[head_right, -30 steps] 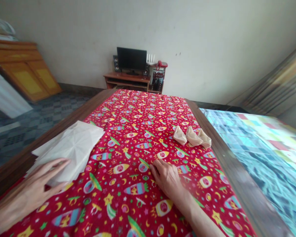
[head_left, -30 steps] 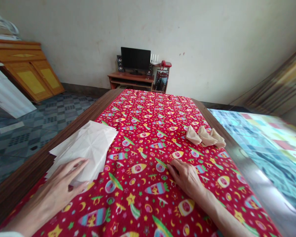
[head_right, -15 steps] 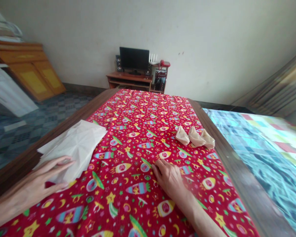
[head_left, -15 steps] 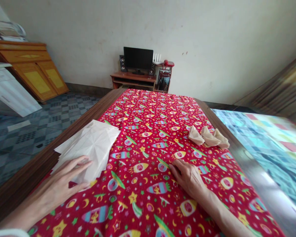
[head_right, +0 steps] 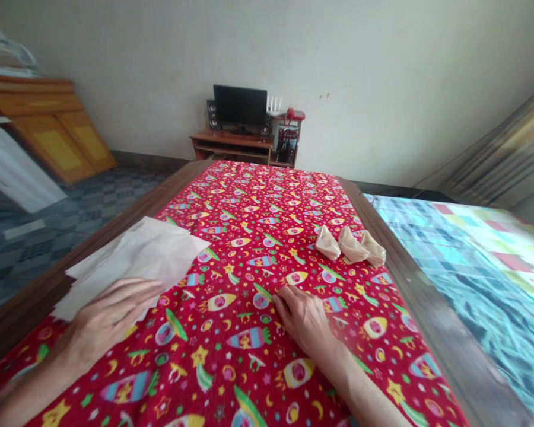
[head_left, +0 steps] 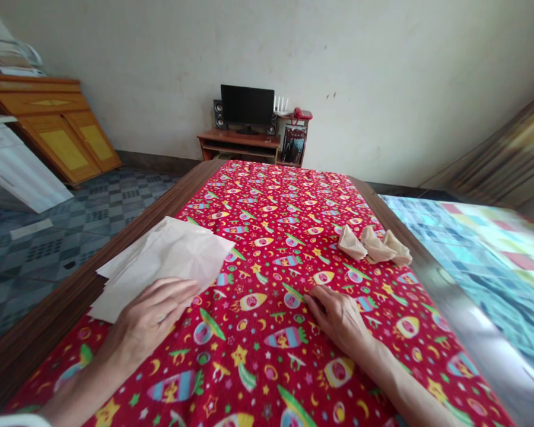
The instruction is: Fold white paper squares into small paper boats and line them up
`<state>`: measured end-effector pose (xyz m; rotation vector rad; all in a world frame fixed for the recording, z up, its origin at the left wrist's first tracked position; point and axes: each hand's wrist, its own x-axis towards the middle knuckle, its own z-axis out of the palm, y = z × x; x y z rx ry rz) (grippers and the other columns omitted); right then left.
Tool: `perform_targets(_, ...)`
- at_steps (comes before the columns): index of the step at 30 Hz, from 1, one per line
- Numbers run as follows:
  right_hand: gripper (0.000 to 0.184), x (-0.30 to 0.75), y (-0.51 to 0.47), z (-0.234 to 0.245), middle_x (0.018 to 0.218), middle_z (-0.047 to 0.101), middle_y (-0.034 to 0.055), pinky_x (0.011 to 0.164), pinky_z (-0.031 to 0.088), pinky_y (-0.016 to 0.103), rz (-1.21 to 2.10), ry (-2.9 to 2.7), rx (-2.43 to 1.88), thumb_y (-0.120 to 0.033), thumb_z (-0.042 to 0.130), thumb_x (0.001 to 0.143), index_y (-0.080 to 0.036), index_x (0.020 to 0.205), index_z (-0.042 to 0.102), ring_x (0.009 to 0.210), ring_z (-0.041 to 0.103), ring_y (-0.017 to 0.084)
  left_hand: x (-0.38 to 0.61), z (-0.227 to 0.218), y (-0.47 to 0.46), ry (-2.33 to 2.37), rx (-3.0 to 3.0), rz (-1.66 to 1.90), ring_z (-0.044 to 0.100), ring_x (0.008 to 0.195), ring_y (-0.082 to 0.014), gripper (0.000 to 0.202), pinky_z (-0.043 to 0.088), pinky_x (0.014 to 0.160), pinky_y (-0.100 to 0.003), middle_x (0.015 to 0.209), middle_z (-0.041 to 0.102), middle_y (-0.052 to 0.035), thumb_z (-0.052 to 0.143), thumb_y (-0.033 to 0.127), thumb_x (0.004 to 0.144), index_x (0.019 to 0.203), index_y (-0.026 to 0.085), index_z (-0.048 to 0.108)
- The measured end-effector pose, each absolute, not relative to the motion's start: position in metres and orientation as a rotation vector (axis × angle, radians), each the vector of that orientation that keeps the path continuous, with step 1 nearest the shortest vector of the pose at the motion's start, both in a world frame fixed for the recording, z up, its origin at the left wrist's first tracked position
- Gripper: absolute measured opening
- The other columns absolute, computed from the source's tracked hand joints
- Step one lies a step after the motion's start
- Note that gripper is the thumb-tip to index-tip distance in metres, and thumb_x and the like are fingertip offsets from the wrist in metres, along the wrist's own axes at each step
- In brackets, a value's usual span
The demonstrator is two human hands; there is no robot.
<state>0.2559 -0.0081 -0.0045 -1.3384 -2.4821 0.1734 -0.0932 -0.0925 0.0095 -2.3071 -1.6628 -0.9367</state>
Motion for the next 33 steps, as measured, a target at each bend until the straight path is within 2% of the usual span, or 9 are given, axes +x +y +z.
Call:
perform_targets(4, 0.029, 0.256, -0.007, -0.004, 0.070, 0.061, 0.0017, 0.053, 0.033, 0.023, 0.151, -2.491, -1.339, -0.031, 0.040, 0.096, -0.018, 0.074, 0.054, 0.058, 0.056, 0.012, -0.055, 0.007, -0.078, -1.512, -2.575, -0.879, 0.063, 0.096, -0.0160, 0.032, 0.052, 0.084, -0.030, 0.103, 0.070, 0.0031, 0.048, 0.017, 0.090, 0.113, 0.034, 0.062)
perform_targets(8, 0.024, 0.259, -0.008, -0.008, 0.073, 0.062, 0.0024, 0.053, 0.038, 0.022, 0.086, -2.441, -1.235, -0.030, 0.042, 0.095, -0.018, 0.083, 0.059, 0.060, 0.058, 0.012, -0.011, 0.016, -0.064, -1.319, -2.680, -0.720, 0.063, 0.080, -0.0157, 0.024, 0.051, 0.074, -0.029, 0.084, 0.069, -0.0015, 0.045, 0.018, 0.092, 0.091, 0.025, 0.067)
perform_targets(10, 0.021, 0.259, -0.012, -0.010, 0.090, 0.065, 0.0069, 0.061, 0.046, 0.023, 0.002, -2.412, -1.055, -0.031, 0.046, 0.094, -0.018, 0.102, 0.061, 0.076, 0.063, 0.015, 0.006, 0.019, -0.059, -1.255, -2.672, -0.686, 0.061, 0.075, -0.0154, 0.022, 0.048, 0.068, -0.029, 0.076, 0.066, -0.0015, 0.046, 0.017, 0.092, 0.084, 0.020, 0.065)
perform_targets(13, 0.039, 0.253, -0.018, -0.010, 0.124, 0.056, 0.0155, 0.084, 0.049, 0.037, -0.131, -2.452, -0.784, -0.033, 0.052, 0.091, -0.017, 0.126, 0.052, 0.110, 0.056, 0.025, 0.025, 0.017, -0.054, -1.181, -2.665, -0.700, 0.058, 0.071, -0.0152, 0.021, 0.044, 0.064, -0.029, 0.071, 0.061, -0.0002, 0.047, 0.019, 0.092, 0.077, 0.018, 0.062)
perform_targets(16, 0.032, 0.247, -0.021, -0.011, 0.126, 0.058, 0.0138, 0.087, 0.050, 0.041, -0.083, -2.532, -0.681, -0.027, 0.050, 0.092, -0.017, 0.121, 0.056, 0.117, 0.052, 0.026, 0.039, 0.014, -0.053, -1.144, -2.721, -0.735, 0.057, 0.069, -0.0150, 0.022, 0.043, 0.062, -0.029, 0.069, 0.061, 0.0002, 0.050, 0.021, 0.092, 0.072, 0.017, 0.059)
perform_targets(20, 0.025, 0.250, -0.017, -0.015, 0.104, 0.070, 0.0073, 0.084, 0.053, 0.035, 0.117, -2.439, -0.654, -0.015, 0.042, 0.091, -0.018, 0.101, 0.065, 0.105, 0.061, 0.019, 0.041, 0.015, -0.055, -1.178, -2.842, -0.760, 0.061, 0.083, -0.0164, 0.010, 0.048, 0.073, -0.030, 0.087, 0.067, -0.0003, 0.058, 0.026, 0.088, 0.093, 0.019, 0.063)
perform_targets(24, 0.031, 0.257, -0.012, -0.021, 0.102, 0.071, 0.0057, 0.084, 0.054, 0.033, 0.247, -2.367, -0.625, -0.008, 0.043, 0.086, -0.018, 0.105, 0.065, 0.100, 0.065, 0.017, 0.017, 0.008, -0.055, -1.268, -2.858, -0.734, 0.051, 0.117, -0.0207, 0.048, 0.043, 0.100, -0.038, 0.126, 0.058, -0.0047, 0.064, 0.021, 0.082, 0.128, 0.021, 0.049)
perform_targets(28, 0.034, 0.258, -0.011, -0.023, 0.098, 0.072, 0.0061, 0.084, 0.055, 0.029, 0.382, -2.321, -0.567, -0.004, 0.043, 0.082, -0.018, 0.103, 0.066, 0.098, 0.066, 0.016, -0.012, -0.010, -0.052, -1.295, -2.882, -0.728, 0.047, 0.124, -0.0182, 0.055, 0.041, 0.105, -0.038, 0.132, 0.054, -0.0052, 0.050, 0.004, 0.081, 0.133, 0.021, 0.045)
perform_targets(33, 0.035, 0.261, -0.012, -0.016, 0.098, 0.072, 0.0067, 0.085, 0.055, 0.028, 0.464, -2.320, -0.556, -0.005, 0.042, 0.083, -0.018, 0.103, 0.066, 0.097, 0.067, 0.016, -0.025, -0.015, -0.044, -1.214, -3.000, -0.783, 0.049, 0.123, -0.0175, 0.046, 0.045, 0.102, -0.035, 0.126, 0.060, -0.0051, 0.046, 0.004, 0.082, 0.124, 0.021, 0.057)
